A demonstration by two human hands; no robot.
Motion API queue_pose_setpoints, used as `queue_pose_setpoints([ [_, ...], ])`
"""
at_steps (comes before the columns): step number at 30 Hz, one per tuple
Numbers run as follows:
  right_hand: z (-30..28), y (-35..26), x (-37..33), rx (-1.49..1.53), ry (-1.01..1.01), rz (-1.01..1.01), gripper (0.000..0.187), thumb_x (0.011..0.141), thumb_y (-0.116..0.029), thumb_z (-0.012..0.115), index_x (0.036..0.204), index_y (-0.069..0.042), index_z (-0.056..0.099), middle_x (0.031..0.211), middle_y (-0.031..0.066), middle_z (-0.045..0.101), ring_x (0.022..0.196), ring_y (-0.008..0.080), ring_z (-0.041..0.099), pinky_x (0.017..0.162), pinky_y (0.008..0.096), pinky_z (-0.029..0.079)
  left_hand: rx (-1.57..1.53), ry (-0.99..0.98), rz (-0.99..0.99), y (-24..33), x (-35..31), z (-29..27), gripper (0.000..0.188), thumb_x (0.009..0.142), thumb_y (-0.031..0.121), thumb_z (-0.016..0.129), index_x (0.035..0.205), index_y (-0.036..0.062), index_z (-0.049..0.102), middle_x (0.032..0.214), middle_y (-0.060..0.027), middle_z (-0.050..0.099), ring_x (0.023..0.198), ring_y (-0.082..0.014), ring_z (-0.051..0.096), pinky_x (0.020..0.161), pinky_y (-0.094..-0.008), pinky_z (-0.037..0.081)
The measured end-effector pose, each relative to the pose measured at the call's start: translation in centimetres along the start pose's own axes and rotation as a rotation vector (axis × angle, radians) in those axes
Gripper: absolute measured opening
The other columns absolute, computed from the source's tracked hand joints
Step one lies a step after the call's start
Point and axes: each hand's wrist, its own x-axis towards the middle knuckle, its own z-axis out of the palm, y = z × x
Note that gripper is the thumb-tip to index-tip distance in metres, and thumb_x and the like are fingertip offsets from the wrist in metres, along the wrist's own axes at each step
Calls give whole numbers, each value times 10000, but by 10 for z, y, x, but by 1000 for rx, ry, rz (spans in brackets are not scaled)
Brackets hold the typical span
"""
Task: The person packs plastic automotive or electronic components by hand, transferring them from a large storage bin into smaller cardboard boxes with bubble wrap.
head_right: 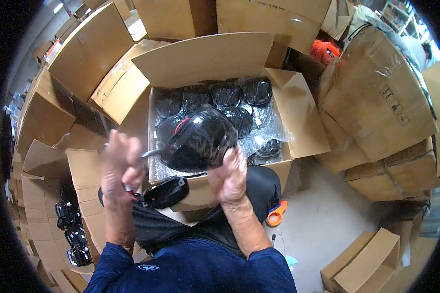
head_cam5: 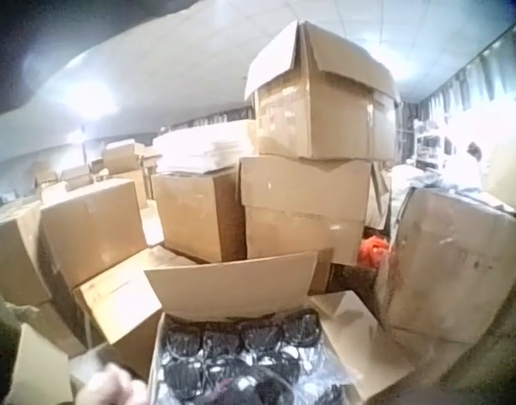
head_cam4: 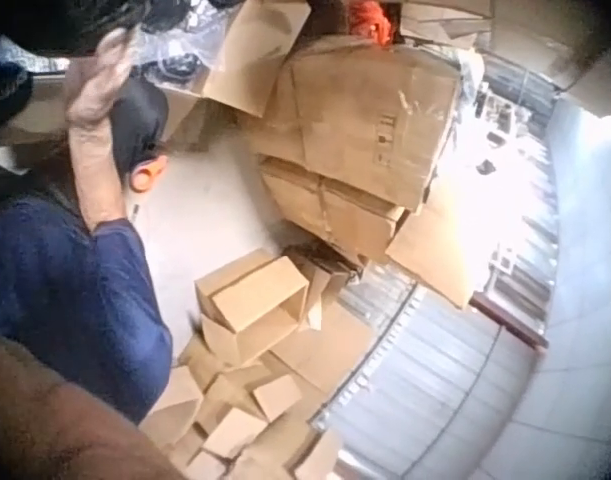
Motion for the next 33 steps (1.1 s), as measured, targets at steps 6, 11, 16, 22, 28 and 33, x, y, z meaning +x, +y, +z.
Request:
queue_pose_setpoints([
  [6, -38, -49, 60, -456, 286, -27, 202, 1038, -194, 540, 1089, -38, 658, 1092, 68, 683, 992, 155, 651, 906, 329, 541, 328, 17, -53, -23, 15, -6, 497, 985, 479, 610, 1221, 47, 535, 1113, -171, 681, 416, -18, 391, 328, -171, 277],
  [11, -134, -129, 168, -1251, 491, -55, 449, 989, -380, 636, 1008, 67, 682, 937, 101, 723, 820, 180, 693, 730, 320, 542, 194, 31, -151, -16, 17, -18, 361, 1021, 322, 600, 1233, 35, 553, 1162, -161, 684, 420, -19, 394, 363, -162, 304],
  [16, -185, -90, 178, -2259, 400, -568, 592, 870, -356, 750, 1205, 101, 578, 1195, 283, 607, 1140, 441, 571, 998, 490, 445, 286, 75, -134, -18, 16, -23, 308, 1024, 269, 597, 1225, 38, 560, 1157, -158, 684, 420, -19, 383, 369, -158, 306],
  [22, -146, -137, 108, -2136, -700, -173, 432, 795, -208, 800, 1143, -2, 645, 1190, 229, 620, 1103, 400, 590, 960, 472, 479, 479, 54, -198, -10, 26, -34, 270, 965, 153, 662, 1176, -5, 604, 1095, -142, 701, 518, -26, 493, 431, -169, 393],
  [28, -186, -147, 73, -2401, -757, -115, 197, 781, -1, 585, 948, -73, 661, 842, 125, 592, 858, 334, 635, 717, 445, 533, 1147, -493, 140, -99, 114, 12, 409, 881, 221, 755, 1211, 9, 637, 1081, -208, 703, 1012, -264, 704, 795, -381, 572],
  [33, -179, -141, 50, -2348, -751, -8, 96, 746, -31, 619, 832, -64, 647, 743, 121, 552, 753, 322, 617, 644, 426, 504, 1578, -552, 346, -224, 185, 79, 767, 766, 254, 832, 1422, 87, 472, 1042, -289, 616, 884, -410, 691, 764, -452, 573],
])
